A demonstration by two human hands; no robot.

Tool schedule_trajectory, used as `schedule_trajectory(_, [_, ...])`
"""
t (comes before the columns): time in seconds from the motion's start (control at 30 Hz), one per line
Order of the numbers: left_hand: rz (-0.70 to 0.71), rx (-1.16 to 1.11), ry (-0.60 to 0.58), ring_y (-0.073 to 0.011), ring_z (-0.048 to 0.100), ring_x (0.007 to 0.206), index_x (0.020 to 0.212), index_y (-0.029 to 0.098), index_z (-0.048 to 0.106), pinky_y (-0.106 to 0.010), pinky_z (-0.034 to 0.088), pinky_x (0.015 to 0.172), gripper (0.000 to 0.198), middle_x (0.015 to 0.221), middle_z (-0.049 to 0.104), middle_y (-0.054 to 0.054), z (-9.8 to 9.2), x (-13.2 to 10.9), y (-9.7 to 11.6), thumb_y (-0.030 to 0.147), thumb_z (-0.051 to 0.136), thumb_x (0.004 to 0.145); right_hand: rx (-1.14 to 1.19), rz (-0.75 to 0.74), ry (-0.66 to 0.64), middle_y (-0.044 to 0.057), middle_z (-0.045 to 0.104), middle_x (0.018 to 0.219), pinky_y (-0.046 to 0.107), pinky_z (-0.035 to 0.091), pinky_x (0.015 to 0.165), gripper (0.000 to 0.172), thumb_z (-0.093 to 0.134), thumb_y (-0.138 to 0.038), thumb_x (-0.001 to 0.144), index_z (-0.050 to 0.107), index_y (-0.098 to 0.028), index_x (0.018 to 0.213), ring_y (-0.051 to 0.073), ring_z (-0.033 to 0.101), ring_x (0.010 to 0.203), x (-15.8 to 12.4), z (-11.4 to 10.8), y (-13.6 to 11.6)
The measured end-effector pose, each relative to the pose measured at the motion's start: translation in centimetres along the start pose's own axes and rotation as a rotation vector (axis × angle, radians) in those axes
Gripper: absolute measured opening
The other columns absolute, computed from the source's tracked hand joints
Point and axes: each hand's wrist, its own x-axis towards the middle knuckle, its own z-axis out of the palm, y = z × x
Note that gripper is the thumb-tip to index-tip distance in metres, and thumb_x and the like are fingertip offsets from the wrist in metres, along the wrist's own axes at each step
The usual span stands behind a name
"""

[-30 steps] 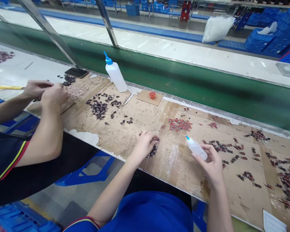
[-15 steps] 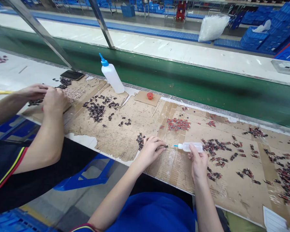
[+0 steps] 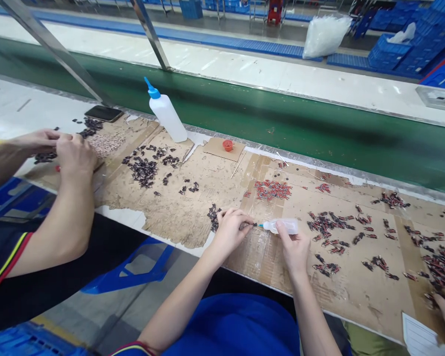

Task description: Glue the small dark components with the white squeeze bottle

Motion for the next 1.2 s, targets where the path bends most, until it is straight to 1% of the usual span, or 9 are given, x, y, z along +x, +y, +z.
schedule_trajectory(0.13, [0.003,-0.006,0.000,-0.0248,0.058,0.107,0.079,0.023,0.074,-0.045,0.029,0.095,0.011,0.097,0.075,-0.003,-0.09,0.00,0.04,0.015,0.066,0.080,0.006,-0.009,-0.006,0.006,0.071,0.065,0.031,0.051,0.059,0.031,0.070,-0.047,0.067,0.070,-0.016,0.065,0.020,0.062,0.060,0.06,0.11,0.14])
schedule_trajectory(0.23, [0.006,-0.011,0.007,-0.0244,0.058,0.106,0.078,0.023,0.073,-0.046,0.029,0.095,0.011,0.097,0.075,-0.003,0.00,0.00,-0.11,0.015,0.066,0.081,0.016,-0.010,-0.020,0.006,0.072,0.068,0.032,0.052,0.060,0.031,0.070,-0.047,0.068,0.070,-0.016,0.066,0.020,0.063,0.062,0.07,0.14,0.28])
schedule_trajectory(0.37, [0.003,-0.011,0.019,-0.0245,0.058,0.107,0.078,0.024,0.073,-0.046,0.028,0.096,0.011,0.097,0.075,-0.003,0.20,-0.03,-0.28,0.015,0.066,0.081,0.019,-0.012,-0.027,0.005,0.070,0.066,0.031,0.051,0.060,0.030,0.070,-0.046,0.068,0.069,-0.016,0.065,0.020,0.062,0.061,0.08,0.14,0.31])
schedule_trajectory(0.63, [0.004,-0.012,0.026,-0.0249,0.057,0.107,0.076,0.025,0.073,-0.047,0.027,0.097,0.013,0.096,0.075,-0.002,0.33,-0.02,-0.40,0.015,0.066,0.080,0.011,-0.012,0.049,0.005,0.070,0.067,0.031,0.050,0.060,0.032,0.069,-0.047,0.069,0.070,-0.015,0.067,0.019,0.061,0.062,0.17,-0.11,0.51])
schedule_trajectory(0.83, [0.004,-0.008,0.026,-0.0243,0.058,0.107,0.076,0.024,0.073,-0.047,0.027,0.097,0.012,0.096,0.075,-0.002,0.27,0.02,-0.35,0.015,0.067,0.080,0.032,0.001,-0.010,0.006,0.072,0.071,0.032,0.051,0.062,0.033,0.070,-0.048,0.068,0.071,-0.015,0.069,0.021,0.063,0.065,0.07,0.05,0.63])
schedule_trajectory(0.93, [0.016,-0.006,0.031,-0.0240,0.058,0.106,0.076,0.025,0.073,-0.046,0.027,0.097,0.011,0.096,0.076,-0.001,0.34,0.03,-0.45,0.016,0.067,0.080,0.005,-0.006,-0.030,0.006,0.071,0.068,0.031,0.051,0.060,0.033,0.069,-0.049,0.069,0.070,-0.016,0.068,0.020,0.062,0.063,0.03,0.12,0.62])
schedule_trajectory(1.2, [0.001,-0.014,0.027,-0.0245,0.057,0.106,0.077,0.026,0.074,-0.047,0.027,0.097,0.013,0.097,0.075,-0.002,0.44,0.05,-0.55,0.016,0.067,0.080,-0.018,-0.036,-0.022,0.005,0.071,0.066,0.031,0.051,0.060,0.033,0.068,-0.049,0.070,0.070,-0.016,0.067,0.020,0.061,0.062,0.08,0.10,0.38])
